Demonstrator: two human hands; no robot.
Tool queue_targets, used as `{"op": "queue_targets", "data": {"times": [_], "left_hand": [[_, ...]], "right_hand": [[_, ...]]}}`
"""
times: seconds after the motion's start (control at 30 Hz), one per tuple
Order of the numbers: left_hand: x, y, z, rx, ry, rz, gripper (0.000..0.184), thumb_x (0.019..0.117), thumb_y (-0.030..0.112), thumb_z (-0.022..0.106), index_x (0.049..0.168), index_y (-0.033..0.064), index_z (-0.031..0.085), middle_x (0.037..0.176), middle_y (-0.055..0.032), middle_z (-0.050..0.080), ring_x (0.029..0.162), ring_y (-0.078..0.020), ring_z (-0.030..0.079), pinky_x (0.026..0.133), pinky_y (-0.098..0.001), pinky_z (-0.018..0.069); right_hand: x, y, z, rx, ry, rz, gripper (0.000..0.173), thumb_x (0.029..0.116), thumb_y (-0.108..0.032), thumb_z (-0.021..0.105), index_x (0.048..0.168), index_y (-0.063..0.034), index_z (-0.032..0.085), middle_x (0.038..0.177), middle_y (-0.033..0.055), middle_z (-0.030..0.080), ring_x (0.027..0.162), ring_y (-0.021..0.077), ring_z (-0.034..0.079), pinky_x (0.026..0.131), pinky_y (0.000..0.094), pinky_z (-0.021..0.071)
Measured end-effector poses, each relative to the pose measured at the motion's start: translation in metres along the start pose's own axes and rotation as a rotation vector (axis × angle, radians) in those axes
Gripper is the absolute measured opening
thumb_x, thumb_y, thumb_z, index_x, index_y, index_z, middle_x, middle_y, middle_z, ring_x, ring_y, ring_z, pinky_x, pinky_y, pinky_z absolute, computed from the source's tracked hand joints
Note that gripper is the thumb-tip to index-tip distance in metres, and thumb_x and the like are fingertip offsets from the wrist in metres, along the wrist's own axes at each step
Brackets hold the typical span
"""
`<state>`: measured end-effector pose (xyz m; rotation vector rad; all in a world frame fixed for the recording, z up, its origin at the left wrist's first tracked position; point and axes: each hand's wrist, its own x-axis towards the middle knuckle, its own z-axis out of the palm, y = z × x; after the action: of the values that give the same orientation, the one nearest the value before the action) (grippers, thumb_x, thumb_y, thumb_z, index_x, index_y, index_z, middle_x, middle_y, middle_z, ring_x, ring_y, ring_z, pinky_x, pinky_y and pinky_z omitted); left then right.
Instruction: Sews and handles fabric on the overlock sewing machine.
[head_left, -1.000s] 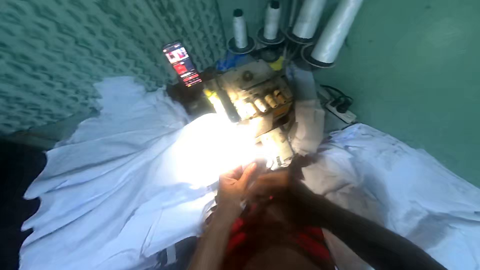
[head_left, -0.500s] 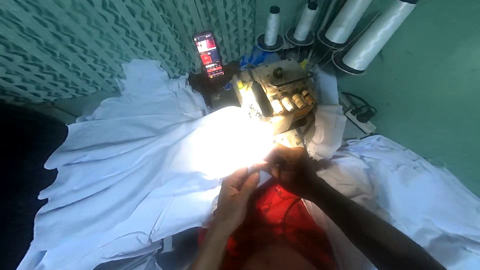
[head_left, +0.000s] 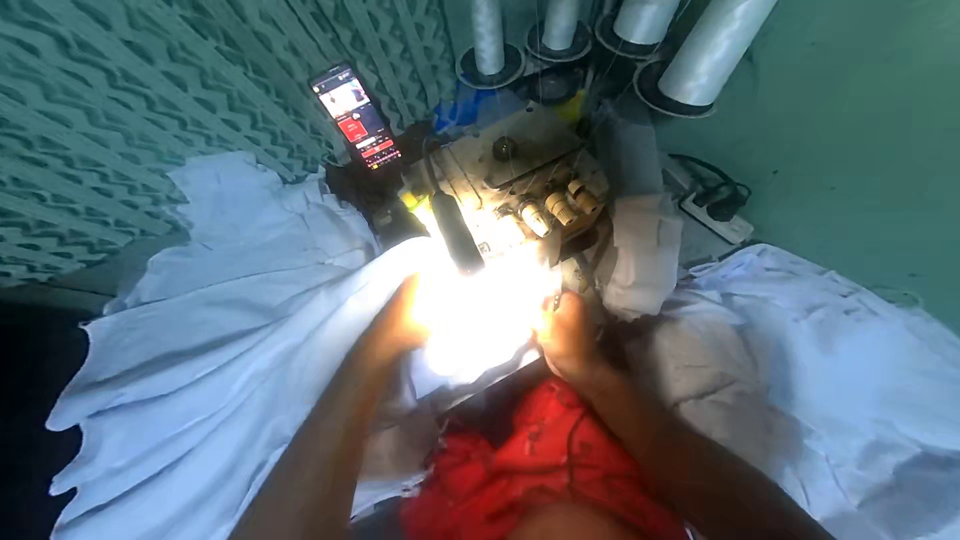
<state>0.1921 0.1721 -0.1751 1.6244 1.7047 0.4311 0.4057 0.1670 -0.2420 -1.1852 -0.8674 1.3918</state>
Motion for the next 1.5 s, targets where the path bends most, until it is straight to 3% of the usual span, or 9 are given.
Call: {"op": "queue_targets", "data": {"times": [0.2,0.4,0.5,0.63,0.77,1.0,1.23,1.37,1.5], "left_hand": [[0.011,-0.002,-0.021,0.180,-0.037,-0.016,0.011,0.0894,-0.003,0.071,0.099,0.0002,0.066,0.085,-0.0129,0.064,0.078,-0.0223,0.063,0.071,-0.0459,0.0525],[0.014,0.004,-0.030,0.158,-0.018,0.080,0.019,0.0848,-0.011,0.070,0.079,0.0068,0.064,0.070,-0.0039,0.060,0.062,-0.0130,0.056,0.057,-0.0339,0.0475],[0.020,0.000,-0.034,0.127,0.023,0.078,0.013,0.0911,-0.006,0.068,0.085,0.0061,0.067,0.075,-0.0055,0.062,0.066,-0.0152,0.058,0.060,-0.0379,0.0494],[0.019,-0.003,-0.033,-0.192,0.044,-0.083,0.016,0.0967,0.003,0.062,0.084,0.0105,0.067,0.064,-0.0018,0.058,0.049,-0.0087,0.049,0.045,-0.0234,0.0417],[0.003,0.001,-0.024,-0.554,-0.030,-0.169,0.019,0.0953,-0.003,0.052,0.085,0.0109,0.061,0.060,0.0005,0.057,0.047,-0.0049,0.054,0.048,-0.0190,0.0507],[-0.046,-0.003,0.012,-0.831,-0.030,-0.135,0.018,0.0914,0.000,0.058,0.080,0.0093,0.068,0.067,-0.0016,0.070,0.057,-0.0080,0.068,0.059,-0.0236,0.0603],[-0.074,0.014,0.062,-0.471,0.211,-0.068,0.017,0.0785,0.020,0.086,0.074,0.0130,0.071,0.059,0.0068,0.064,0.050,-0.0008,0.056,0.049,-0.0184,0.0495],[-0.063,-0.005,0.087,0.106,0.469,0.210,0.027,0.0831,0.035,0.075,0.069,0.0127,0.069,0.058,0.0061,0.060,0.051,0.0000,0.056,0.049,-0.0210,0.0483],[-0.060,0.004,0.073,-0.285,0.090,0.035,0.008,0.0827,0.017,0.072,0.078,0.0123,0.068,0.066,0.0088,0.062,0.059,0.0019,0.058,0.056,-0.0189,0.0501]], "right_hand": [[-0.001,0.016,0.017,-0.232,0.016,-0.042,0.023,0.0800,-0.003,0.077,0.097,-0.0016,0.061,0.070,-0.0006,0.062,0.056,0.0056,0.059,0.054,0.0241,0.0542],[0.002,0.027,0.020,-0.213,0.027,-0.187,0.015,0.0793,-0.005,0.076,0.083,-0.0060,0.061,0.064,-0.0033,0.059,0.053,0.0032,0.057,0.052,0.0212,0.0530],[0.004,0.029,0.022,-0.201,0.024,-0.198,0.018,0.0780,-0.003,0.076,0.090,-0.0051,0.063,0.067,-0.0017,0.061,0.056,0.0051,0.059,0.054,0.0228,0.0542],[0.005,0.029,0.023,-0.210,0.030,-0.219,0.022,0.0758,-0.003,0.077,0.092,-0.0052,0.062,0.068,-0.0018,0.061,0.056,0.0045,0.059,0.054,0.0220,0.0540],[0.004,0.029,0.022,-0.200,0.016,-0.224,0.023,0.0760,-0.002,0.077,0.092,-0.0050,0.061,0.069,-0.0005,0.061,0.056,0.0064,0.060,0.053,0.0236,0.0555],[-0.014,-0.003,0.002,-0.078,-0.246,-0.132,0.013,0.0996,-0.013,0.053,0.095,-0.0037,0.062,0.068,0.0001,0.063,0.047,0.0070,0.057,0.044,0.0240,0.0516],[-0.030,-0.026,-0.029,-0.299,-0.389,-0.132,0.016,0.0863,-0.011,0.070,0.100,-0.0066,0.065,0.076,-0.0030,0.064,0.053,0.0038,0.058,0.046,0.0213,0.0520],[-0.019,-0.022,-0.037,-0.259,-0.296,-0.137,0.012,0.0911,-0.005,0.059,0.103,-0.0058,0.062,0.072,-0.0022,0.062,0.045,0.0071,0.056,0.040,0.0251,0.0522],[-0.018,-0.022,-0.048,-0.409,-0.471,-0.349,0.033,0.0837,-0.023,0.073,0.110,-0.0076,0.062,0.093,-0.0039,0.064,0.081,-0.0001,0.060,0.070,0.0196,0.0528]]}}
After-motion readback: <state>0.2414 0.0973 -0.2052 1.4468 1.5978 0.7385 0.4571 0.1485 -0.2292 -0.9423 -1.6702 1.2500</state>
